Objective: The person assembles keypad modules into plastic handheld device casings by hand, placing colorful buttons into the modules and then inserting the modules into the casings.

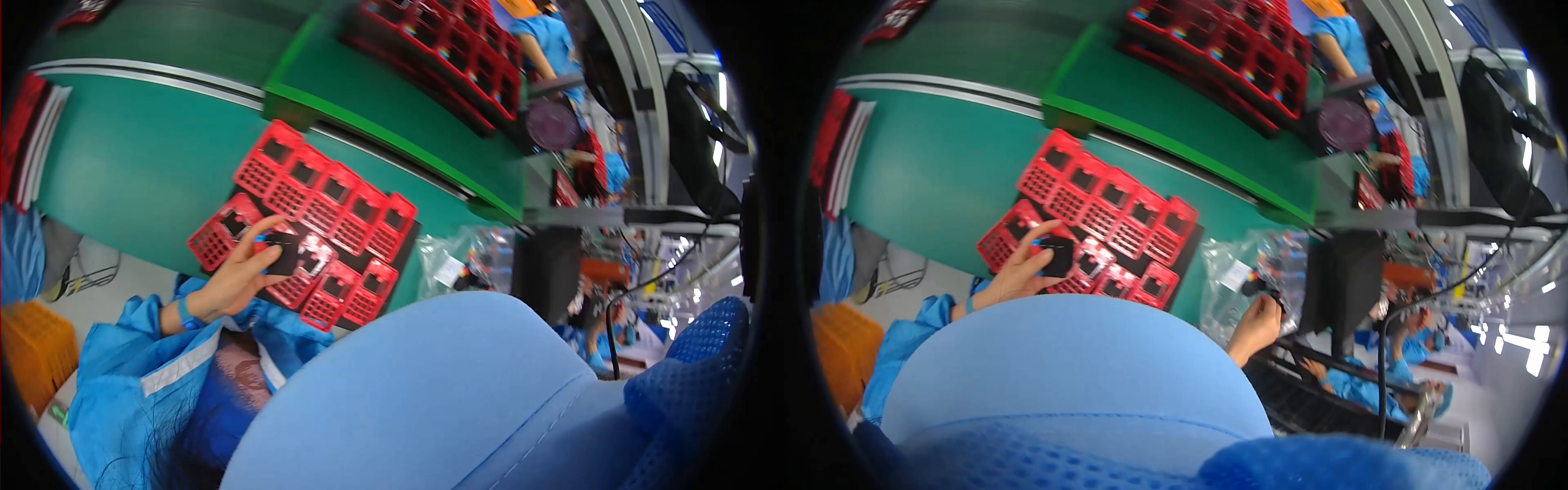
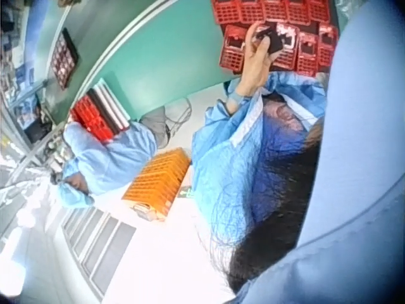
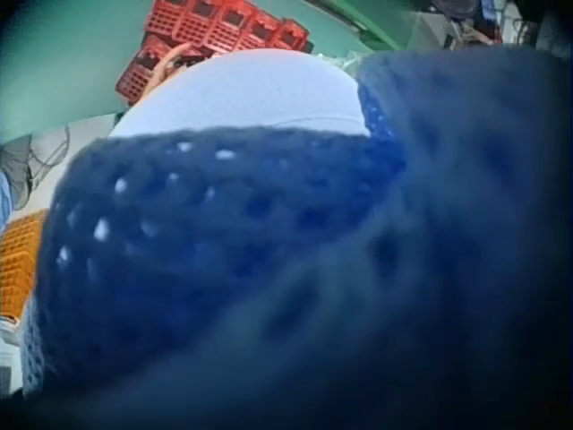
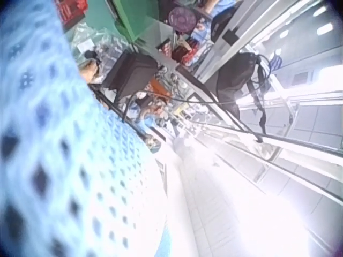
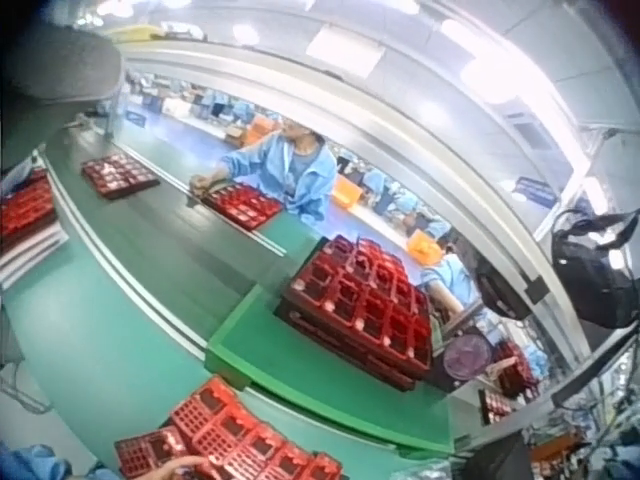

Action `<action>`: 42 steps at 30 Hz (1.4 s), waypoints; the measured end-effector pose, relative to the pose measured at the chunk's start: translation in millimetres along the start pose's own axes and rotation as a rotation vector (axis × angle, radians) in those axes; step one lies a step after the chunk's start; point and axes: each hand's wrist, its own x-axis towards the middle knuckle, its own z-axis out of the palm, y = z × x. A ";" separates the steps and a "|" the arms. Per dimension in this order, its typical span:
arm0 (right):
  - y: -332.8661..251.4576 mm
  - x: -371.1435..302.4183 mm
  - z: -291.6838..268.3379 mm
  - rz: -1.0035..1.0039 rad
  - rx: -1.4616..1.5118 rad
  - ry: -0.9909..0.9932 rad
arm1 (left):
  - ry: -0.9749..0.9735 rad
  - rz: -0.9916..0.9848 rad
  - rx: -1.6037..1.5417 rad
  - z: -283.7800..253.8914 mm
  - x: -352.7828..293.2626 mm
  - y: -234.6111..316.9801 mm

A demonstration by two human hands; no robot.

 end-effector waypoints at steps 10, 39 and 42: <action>-269.7 -33.8 -46.8 -0.797 0.780 -0.301 | -0.132 0.057 0.004 -12.9 6.1 -7.1; -328.7 -97.5 -34.2 -0.326 1.037 -0.636 | 0.226 0.395 0.139 -98.3 -54.6 5.7; -328.6 -102.8 -23.4 -0.369 1.028 -0.774 | 0.286 0.406 0.028 -101.0 -51.1 6.9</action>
